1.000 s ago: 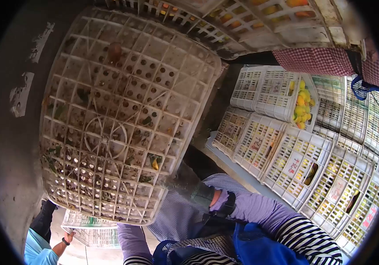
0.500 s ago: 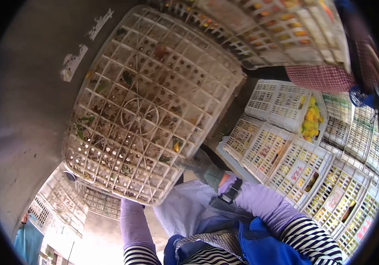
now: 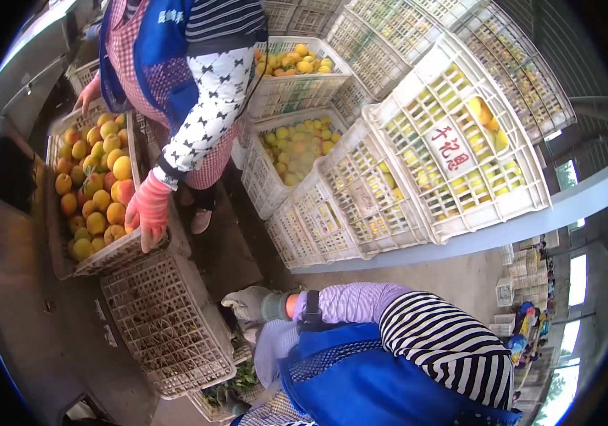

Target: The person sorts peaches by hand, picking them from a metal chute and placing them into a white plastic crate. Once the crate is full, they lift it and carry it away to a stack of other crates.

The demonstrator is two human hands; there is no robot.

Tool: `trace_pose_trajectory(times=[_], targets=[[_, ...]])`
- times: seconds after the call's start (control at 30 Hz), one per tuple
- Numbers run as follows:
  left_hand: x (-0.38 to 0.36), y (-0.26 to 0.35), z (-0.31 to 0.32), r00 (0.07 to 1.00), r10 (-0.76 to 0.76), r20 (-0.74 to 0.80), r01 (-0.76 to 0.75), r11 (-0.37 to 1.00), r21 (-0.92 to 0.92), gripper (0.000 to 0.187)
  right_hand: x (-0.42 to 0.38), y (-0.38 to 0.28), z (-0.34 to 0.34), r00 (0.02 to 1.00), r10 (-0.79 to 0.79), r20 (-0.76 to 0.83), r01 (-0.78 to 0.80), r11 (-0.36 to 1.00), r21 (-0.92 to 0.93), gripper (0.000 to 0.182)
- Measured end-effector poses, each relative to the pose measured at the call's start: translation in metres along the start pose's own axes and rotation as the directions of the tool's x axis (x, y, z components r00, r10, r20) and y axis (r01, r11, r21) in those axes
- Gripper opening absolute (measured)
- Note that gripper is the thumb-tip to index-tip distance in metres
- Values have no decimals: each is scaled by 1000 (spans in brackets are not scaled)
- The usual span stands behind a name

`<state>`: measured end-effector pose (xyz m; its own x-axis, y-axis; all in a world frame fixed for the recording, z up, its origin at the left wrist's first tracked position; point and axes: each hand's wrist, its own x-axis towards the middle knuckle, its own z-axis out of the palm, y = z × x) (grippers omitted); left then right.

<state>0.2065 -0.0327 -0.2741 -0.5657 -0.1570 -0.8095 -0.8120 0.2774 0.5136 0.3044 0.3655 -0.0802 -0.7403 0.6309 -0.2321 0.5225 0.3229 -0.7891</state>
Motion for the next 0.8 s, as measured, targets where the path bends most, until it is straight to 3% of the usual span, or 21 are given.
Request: trace_pose_trajectory(times=[0.07,0.13,0.2,0.27,0.3,0.37,0.4,0.43,0.47,0.53,0.6,0.67,0.7,0.8], targets=[[-22,43,39,975,127,182,-140,988,60,30,-36,-38,-67,998,48,-41,-47,999,20,30],[-53,92,92,883,255,394,-308,948,78,27,-74,-63,-118,974,-86,-211,74,995,-63,32],[-99,146,148,712,372,595,-478,878,24,24,-117,-89,-173,894,-315,-318,153,883,-445,42],[-163,200,196,452,442,775,-606,790,-97,22,-161,-145,-240,560,-668,-489,92,638,-765,48],[-207,226,218,302,441,845,-635,755,-167,21,-187,-164,-278,455,-780,-430,-7,480,-877,47],[-314,271,261,-25,377,926,-628,714,-308,21,-238,-185,-329,296,-818,-493,-424,350,-835,50],[-372,291,282,-192,320,928,-592,716,-369,22,-259,-189,-346,196,-790,-581,-611,365,-703,54],[-444,307,292,-310,229,923,-558,742,-372,35,-274,-187,-358,90,-764,-639,-693,412,-591,56],[-492,311,310,-528,236,816,-467,723,-510,40,-287,-188,-368,130,-756,-642,-727,367,-580,59],[-602,320,329,-649,177,740,-306,830,-466,38,-295,-193,-382,196,-794,-576,-661,327,-675,59],[-677,317,352,-566,118,816,-201,940,-276,39,-302,-182,-388,117,-798,-591,-709,349,-613,53],[-705,316,379,-584,-68,809,-85,996,23,39,-302,-179,-398,39,-743,-668,-771,403,-493,48],[-715,312,388,-610,-159,776,-28,983,180,39,-301,-176,-400,79,-729,-680,-812,348,-468,43],[-740,308,387,-550,-184,815,-105,983,151,48,-293,-172,-396,71,-708,-703,-834,345,-431,32]])
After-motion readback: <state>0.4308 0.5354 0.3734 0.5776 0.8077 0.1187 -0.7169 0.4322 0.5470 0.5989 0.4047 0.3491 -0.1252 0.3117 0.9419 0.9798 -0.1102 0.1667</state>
